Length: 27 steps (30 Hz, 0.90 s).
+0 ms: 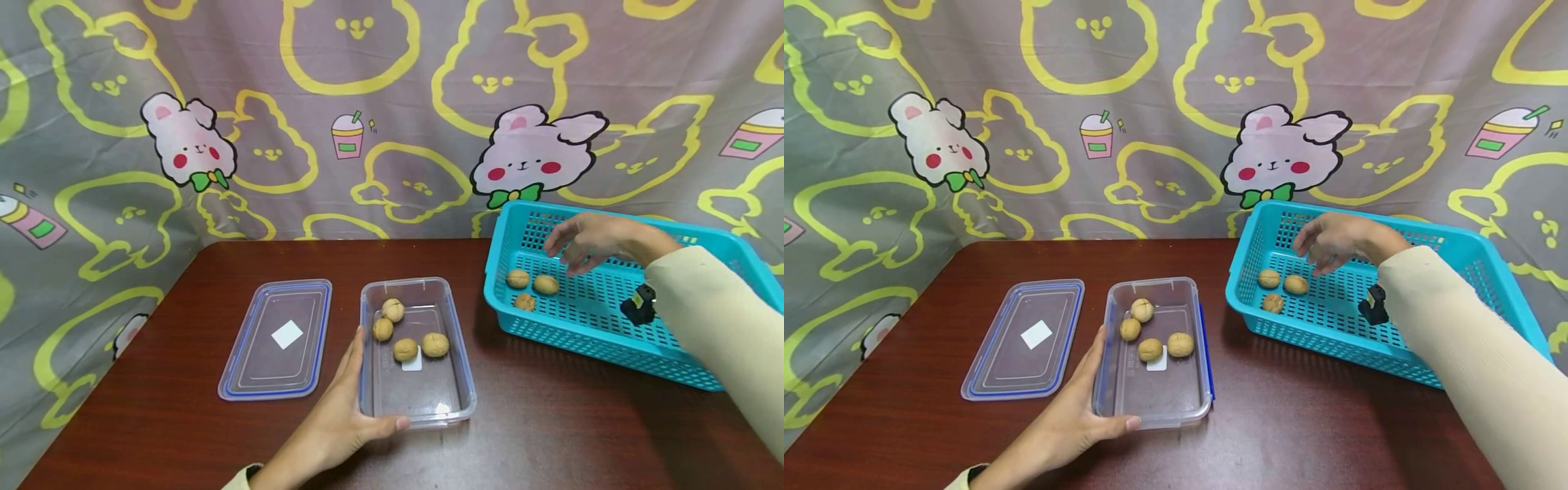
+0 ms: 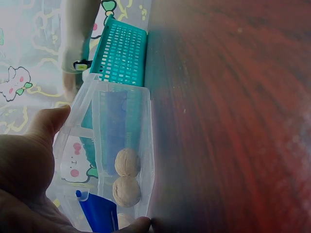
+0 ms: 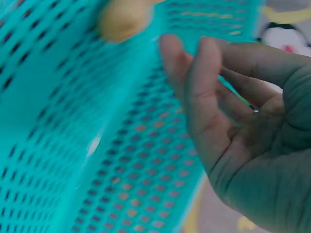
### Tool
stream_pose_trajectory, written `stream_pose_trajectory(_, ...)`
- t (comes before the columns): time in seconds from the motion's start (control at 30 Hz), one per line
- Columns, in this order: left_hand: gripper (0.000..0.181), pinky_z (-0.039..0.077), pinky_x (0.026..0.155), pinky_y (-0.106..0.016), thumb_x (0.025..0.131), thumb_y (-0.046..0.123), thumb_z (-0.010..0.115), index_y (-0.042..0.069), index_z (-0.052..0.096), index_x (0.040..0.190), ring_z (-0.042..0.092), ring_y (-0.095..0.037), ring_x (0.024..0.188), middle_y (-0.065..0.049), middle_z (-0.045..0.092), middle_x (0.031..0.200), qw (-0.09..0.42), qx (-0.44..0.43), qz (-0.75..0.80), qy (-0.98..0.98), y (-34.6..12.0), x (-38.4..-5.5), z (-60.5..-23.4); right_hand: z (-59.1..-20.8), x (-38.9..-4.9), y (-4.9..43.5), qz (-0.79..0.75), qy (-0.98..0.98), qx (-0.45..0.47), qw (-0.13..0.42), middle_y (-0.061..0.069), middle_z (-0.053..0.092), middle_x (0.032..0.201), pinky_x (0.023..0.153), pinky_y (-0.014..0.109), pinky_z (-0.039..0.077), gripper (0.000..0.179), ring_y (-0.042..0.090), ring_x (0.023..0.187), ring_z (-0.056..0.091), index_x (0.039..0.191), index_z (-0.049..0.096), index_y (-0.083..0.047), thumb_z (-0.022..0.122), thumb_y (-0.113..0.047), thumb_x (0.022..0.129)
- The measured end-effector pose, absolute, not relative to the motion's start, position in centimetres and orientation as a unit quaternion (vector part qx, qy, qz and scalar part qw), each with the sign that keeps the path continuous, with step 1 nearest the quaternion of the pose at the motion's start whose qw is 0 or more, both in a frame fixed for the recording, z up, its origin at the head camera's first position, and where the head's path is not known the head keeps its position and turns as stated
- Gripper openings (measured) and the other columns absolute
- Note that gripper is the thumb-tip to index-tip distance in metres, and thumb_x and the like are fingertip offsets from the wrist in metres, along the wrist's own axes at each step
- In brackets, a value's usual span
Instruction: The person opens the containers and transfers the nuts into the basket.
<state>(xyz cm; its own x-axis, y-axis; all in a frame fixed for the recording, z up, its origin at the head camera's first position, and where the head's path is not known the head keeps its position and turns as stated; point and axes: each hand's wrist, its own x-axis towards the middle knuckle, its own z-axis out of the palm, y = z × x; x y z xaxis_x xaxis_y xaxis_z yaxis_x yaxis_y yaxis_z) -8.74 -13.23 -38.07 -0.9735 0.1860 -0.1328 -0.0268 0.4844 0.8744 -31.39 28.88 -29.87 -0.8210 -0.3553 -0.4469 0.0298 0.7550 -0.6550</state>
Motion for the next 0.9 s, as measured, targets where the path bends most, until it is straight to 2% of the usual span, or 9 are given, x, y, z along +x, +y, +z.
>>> stream_pose_trajectory(0.23,0.141,0.020,0.127,-0.065,0.071,0.036,0.097,0.020,-0.003,0.170,0.015,-0.040,0.161,-0.015,0.005,0.177,0.106,0.049,0.501,0.858,-13.3,-8.7,-38.1,-26.2,-29.7,27.1,-0.340,0.897,-0.113,0.259,0.024,0.060,0.141,0.088,0.045,0.064,0.045,0.023,0.099,0.072,0.144,0.052,0.006,0.062,-0.013,0.104)
stream_pose_trajectory(0.43,0.142,0.019,0.127,-0.065,0.070,0.036,0.097,0.020,-0.003,0.170,0.014,-0.040,0.161,-0.015,0.005,0.177,0.104,0.049,0.500,0.858,-13.3,-8.8,-38.0,-24.2,-26.6,24.2,-0.360,0.893,-0.157,0.219,0.023,0.058,0.145,0.087,0.043,0.065,0.051,0.023,0.107,0.072,0.145,0.053,0.004,0.068,-0.016,0.101)
stream_pose_trajectory(0.57,0.143,0.019,0.127,-0.065,0.070,0.036,0.098,0.020,-0.003,0.170,0.014,-0.040,0.161,-0.015,0.005,0.177,0.104,0.048,0.501,0.858,-13.3,-8.8,-38.1,-23.9,-24.2,21.9,-0.364,0.889,-0.192,0.200,0.020,0.061,0.144,0.089,0.041,0.064,0.048,0.024,0.111,0.071,0.144,0.057,-0.001,0.070,-0.016,0.100)
stream_pose_trajectory(0.73,0.143,0.019,0.127,-0.065,0.070,0.036,0.097,0.019,-0.003,0.170,0.013,-0.040,0.161,-0.015,0.005,0.177,0.104,0.047,0.502,0.857,-13.3,-8.8,-38.1,-24.5,-22.0,19.4,-0.375,0.881,-0.205,0.202,0.013,0.062,0.143,0.087,0.035,0.060,0.043,0.027,0.117,0.070,0.140,0.061,-0.010,0.072,-0.017,0.099)
stream_pose_trajectory(0.9,0.142,0.018,0.127,-0.065,0.070,0.036,0.097,0.017,-0.002,0.170,0.013,-0.040,0.161,-0.016,0.005,0.177,0.104,0.048,0.505,0.856,-13.3,-8.8,-38.1,-25.6,-20.5,17.4,-0.410,0.862,-0.208,0.214,0.016,0.062,0.140,0.090,0.037,0.062,0.044,0.023,0.113,0.071,0.141,0.059,-0.008,0.071,-0.013,0.098)
